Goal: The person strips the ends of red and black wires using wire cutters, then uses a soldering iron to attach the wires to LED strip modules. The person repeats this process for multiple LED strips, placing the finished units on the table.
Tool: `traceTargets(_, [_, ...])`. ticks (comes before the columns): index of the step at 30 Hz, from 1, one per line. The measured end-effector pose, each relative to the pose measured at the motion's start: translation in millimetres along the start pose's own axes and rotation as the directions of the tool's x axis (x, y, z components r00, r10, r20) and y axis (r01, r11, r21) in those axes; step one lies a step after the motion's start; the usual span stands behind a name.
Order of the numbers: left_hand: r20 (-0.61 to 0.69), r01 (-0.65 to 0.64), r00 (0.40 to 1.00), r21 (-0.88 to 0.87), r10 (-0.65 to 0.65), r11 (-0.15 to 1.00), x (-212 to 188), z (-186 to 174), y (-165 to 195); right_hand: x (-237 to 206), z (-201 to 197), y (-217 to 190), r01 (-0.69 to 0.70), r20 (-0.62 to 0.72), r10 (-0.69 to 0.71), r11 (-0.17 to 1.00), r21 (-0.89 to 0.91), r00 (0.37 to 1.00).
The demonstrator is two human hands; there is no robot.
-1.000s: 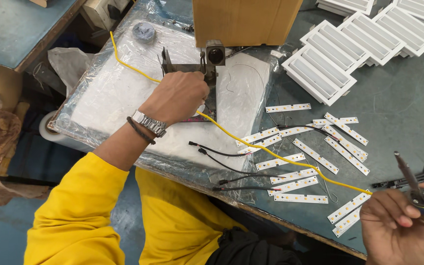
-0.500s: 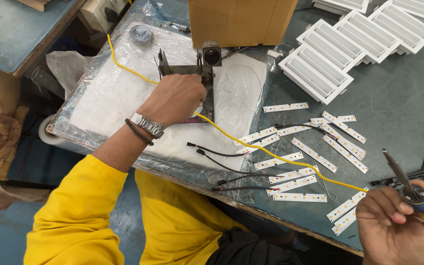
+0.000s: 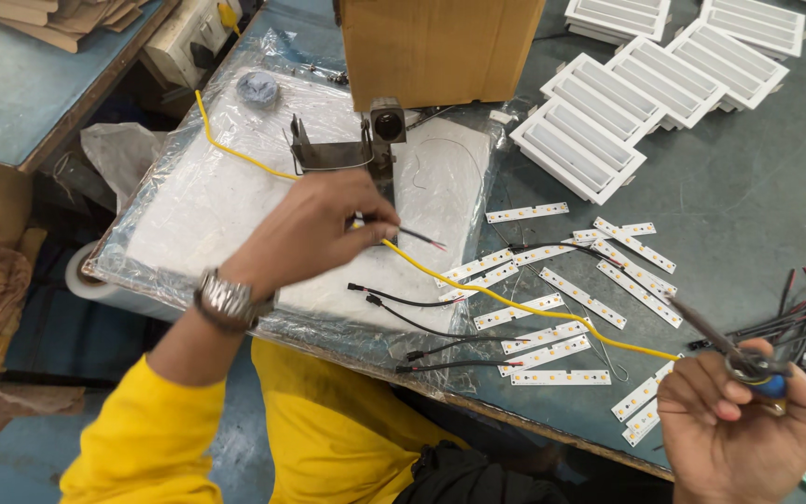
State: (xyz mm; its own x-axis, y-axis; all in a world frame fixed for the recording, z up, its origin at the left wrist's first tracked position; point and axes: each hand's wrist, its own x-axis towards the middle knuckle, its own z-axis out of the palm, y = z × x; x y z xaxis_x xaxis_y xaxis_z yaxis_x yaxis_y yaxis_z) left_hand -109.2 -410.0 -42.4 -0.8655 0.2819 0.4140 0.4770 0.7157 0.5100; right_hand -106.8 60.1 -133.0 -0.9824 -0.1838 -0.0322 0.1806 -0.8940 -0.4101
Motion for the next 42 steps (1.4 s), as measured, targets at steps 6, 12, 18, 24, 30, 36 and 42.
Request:
traceTargets(6, [-0.049, 0.020, 0.998, -0.158, -0.028, 0.987, -24, 7, 36, -7, 21, 13, 0.058, -0.038, -0.062, 0.994, -0.090, 0.997])
traceTargets(12, [-0.040, 0.045, 0.998, -0.177, -0.052, 0.983, -32, 8, 48, -14, 32, 17, 0.037, -0.033, -0.040, 0.995, -0.090, 0.999])
traceTargets(18, [-0.081, 0.031, 0.995, -0.248, -0.053, 0.968, -41, 15, 54, -21, 22, 18, 0.038, -0.014, -0.040, 0.990, -0.138, 0.999])
traceTargets(24, [-0.269, 0.123, 0.926, -0.445, -0.263, 0.887, -59, 67, 73, -22, 14, 35, 0.040, -0.016, -0.043, 0.984, -0.172, 0.999])
traceTargets(30, [-0.106, 0.087, 0.813, -0.950, -0.573, 0.299, -71, 139, 103, -15, 19, 49, -0.061, -0.070, 0.057, 0.996, -0.065, 0.996])
traceTargets(36, [-0.046, 0.027, 0.823, -0.993, -0.567, 0.119, -60, 170, 102, -19, 24, 53, -0.092, -0.068, 0.091, 0.996, -0.013, 0.994])
traceTargets(42, [-0.040, 0.019, 0.826, -0.995, -0.563, 0.098, -59, 176, 101, -21, 27, 54, -0.075, -0.083, 0.073, 0.997, -0.022, 0.994])
